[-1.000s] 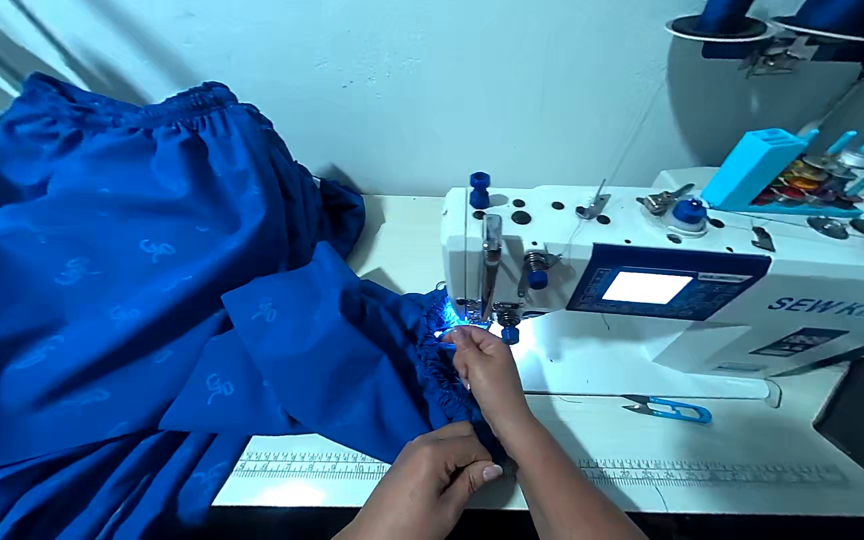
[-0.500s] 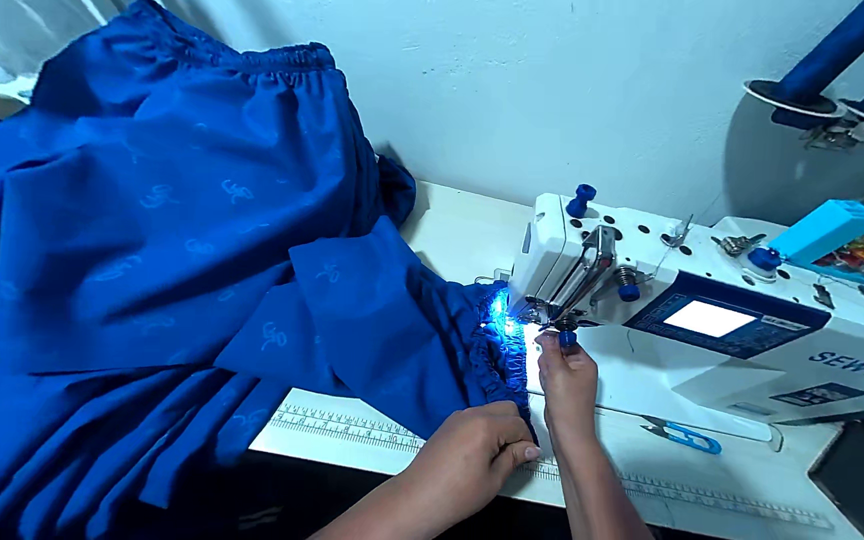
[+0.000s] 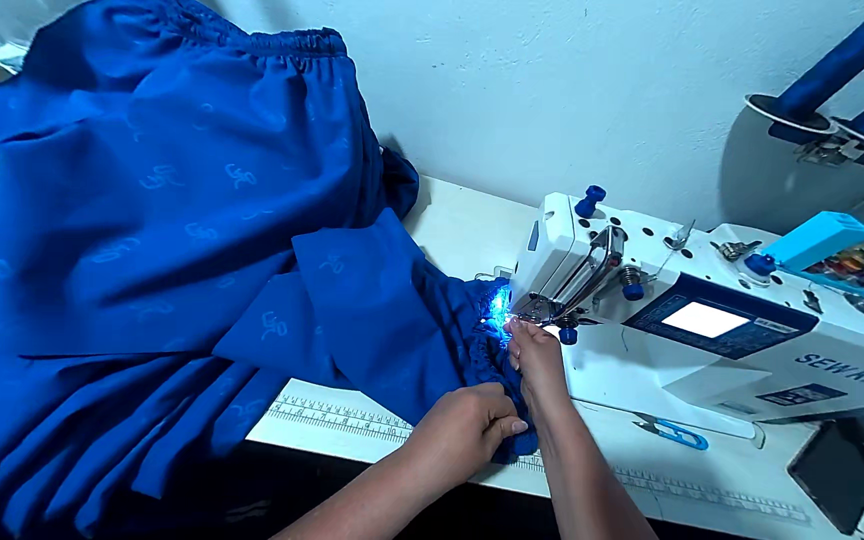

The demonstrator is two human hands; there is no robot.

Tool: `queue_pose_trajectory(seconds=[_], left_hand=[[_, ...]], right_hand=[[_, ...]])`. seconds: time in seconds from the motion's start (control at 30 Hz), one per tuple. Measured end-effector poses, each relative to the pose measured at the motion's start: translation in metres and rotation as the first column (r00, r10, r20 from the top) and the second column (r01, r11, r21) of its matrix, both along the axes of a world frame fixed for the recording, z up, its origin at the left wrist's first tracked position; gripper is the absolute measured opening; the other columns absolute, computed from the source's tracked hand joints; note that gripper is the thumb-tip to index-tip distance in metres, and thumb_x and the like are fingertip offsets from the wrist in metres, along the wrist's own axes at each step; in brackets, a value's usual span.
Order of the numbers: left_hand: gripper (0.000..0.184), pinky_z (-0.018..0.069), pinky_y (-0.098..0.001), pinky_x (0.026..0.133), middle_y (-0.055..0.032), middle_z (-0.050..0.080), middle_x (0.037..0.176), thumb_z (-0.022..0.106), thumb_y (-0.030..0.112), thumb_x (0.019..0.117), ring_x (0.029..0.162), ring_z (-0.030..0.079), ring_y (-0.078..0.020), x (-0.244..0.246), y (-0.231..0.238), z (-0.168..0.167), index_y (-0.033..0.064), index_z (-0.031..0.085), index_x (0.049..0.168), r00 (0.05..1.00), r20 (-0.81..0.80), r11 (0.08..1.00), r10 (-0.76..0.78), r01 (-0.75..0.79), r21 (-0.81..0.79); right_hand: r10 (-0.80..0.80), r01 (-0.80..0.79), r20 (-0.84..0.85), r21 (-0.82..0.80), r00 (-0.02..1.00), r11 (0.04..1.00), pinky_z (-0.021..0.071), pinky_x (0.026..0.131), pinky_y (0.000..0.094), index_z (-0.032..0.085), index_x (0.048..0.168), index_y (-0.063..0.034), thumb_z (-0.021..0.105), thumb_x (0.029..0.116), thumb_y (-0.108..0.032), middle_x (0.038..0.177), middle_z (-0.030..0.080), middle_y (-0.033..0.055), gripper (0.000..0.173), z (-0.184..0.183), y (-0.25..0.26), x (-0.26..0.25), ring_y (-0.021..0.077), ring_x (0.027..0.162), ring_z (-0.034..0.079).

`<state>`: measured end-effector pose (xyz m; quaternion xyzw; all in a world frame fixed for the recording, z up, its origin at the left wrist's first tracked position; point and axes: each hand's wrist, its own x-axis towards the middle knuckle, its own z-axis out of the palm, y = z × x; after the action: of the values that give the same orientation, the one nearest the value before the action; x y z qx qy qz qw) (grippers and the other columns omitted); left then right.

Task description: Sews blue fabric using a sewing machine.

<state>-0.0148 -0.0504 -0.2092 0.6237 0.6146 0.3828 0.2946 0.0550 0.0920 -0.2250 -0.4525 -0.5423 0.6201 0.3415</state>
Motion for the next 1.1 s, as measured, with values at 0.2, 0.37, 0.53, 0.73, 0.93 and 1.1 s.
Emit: queue_pose_trajectory(seconds=[0.2, 0.37, 0.53, 0.73, 0.93, 1.1], left_hand=[[0.036, 0.051, -0.0378, 0.079, -0.0143, 0.065, 0.092, 0.053, 0.026, 0.1061, 0.085, 0.063, -0.0225, 0.004, 0.004, 0.0, -0.0026, 0.072, 0.094, 1.0, -0.003, 0.999, -0.015, 0.015, -0.032], [0.035, 0.0506, -0.0358, 0.077, -0.0136, 0.064, 0.091, 0.054, 0.026, 0.1059, 0.083, 0.062, -0.0212, 0.006, 0.002, 0.0, -0.002, 0.071, 0.093, 1.0, -0.009, 1.0, 0.006, -0.006, -0.023], [0.035, 0.0513, -0.0404, 0.082, -0.0163, 0.066, 0.096, 0.053, 0.024, 0.1066, 0.089, 0.064, -0.0255, 0.007, 0.008, 0.006, -0.0035, 0.071, 0.096, 0.998, -0.035, 0.996, -0.042, 0.039, -0.075], [0.029, 0.0552, -0.0454, 0.087, -0.0095, 0.072, 0.101, 0.057, 0.029, 0.1037, 0.1, 0.068, -0.0264, 0.023, 0.008, -0.004, 0.0053, 0.073, 0.1, 0.981, -0.193, 0.95, 0.013, 0.048, 0.31], [0.024, 0.0457, -0.0468, 0.108, 0.0009, 0.075, 0.111, 0.053, 0.023, 0.1051, 0.124, 0.064, -0.02, 0.006, 0.032, -0.007, 0.0156, 0.075, 0.109, 0.882, -0.469, 0.86, 0.039, 0.21, 0.465], [0.026, 0.0371, -0.0349, 0.098, 0.0009, 0.065, 0.088, 0.052, 0.03, 0.1069, 0.092, 0.06, -0.0107, 0.021, 0.025, 0.006, 0.0152, 0.072, 0.098, 0.97, -0.24, 0.804, -0.032, 0.167, 0.57]], right_hand=[[0.13, -0.133, 0.162, 0.006, 0.978, 0.991, 0.0329, 0.045, 0.0172, 0.068, 0.098, 0.0028, 0.054, 0.107, -0.015, 0.055, 0.044, -0.0051, 0.024, 0.003, 0.007, 0.0, 0.001, 0.044, 0.037], [0.06, -0.124, 0.348, 0.165, 0.936, 0.978, 0.041, 0.056, 0.0262, 0.071, 0.1, 0.0016, 0.054, 0.1075, -0.02, 0.066, 0.054, 0.0014, 0.029, -0.001, 0.009, 0.008, 0.0076, 0.055, 0.046], [-0.067, -0.095, 0.495, 0.295, 0.866, 0.951, 0.0489, 0.075, 0.0454, 0.071, 0.108, 0.0042, 0.055, 0.1072, -0.02, 0.088, 0.066, 0.0159, 0.029, 0.003, 0.006, 0.027, 0.024, 0.076, 0.059], [0.15, -0.316, 0.536, 0.233, 0.831, 0.92, 0.0472, 0.064, 0.0336, 0.073, 0.103, 0.0003, 0.055, 0.1064, -0.017, 0.074, 0.061, 0.0053, 0.026, 0.007, 0.002, 0.059, 0.0126, 0.064, 0.054], [0.351, -0.463, 0.324, 0.397, 0.878, 0.793, 0.0379, 0.048, 0.0135, 0.073, 0.09, -0.0059, 0.057, 0.0992, -0.018, 0.06, 0.052, -0.0114, 0.022, 0.025, -0.05, 0.151, -0.0074, 0.05, 0.043], [0.307, -0.333, 0.127, 0.376, 0.943, 0.865, 0.0394, 0.051, 0.0081, 0.073, 0.094, -0.0146, 0.059, 0.1001, -0.011, 0.067, 0.058, -0.0195, 0.015, 0.046, -0.058, 0.201, -0.0135, 0.056, 0.046]])
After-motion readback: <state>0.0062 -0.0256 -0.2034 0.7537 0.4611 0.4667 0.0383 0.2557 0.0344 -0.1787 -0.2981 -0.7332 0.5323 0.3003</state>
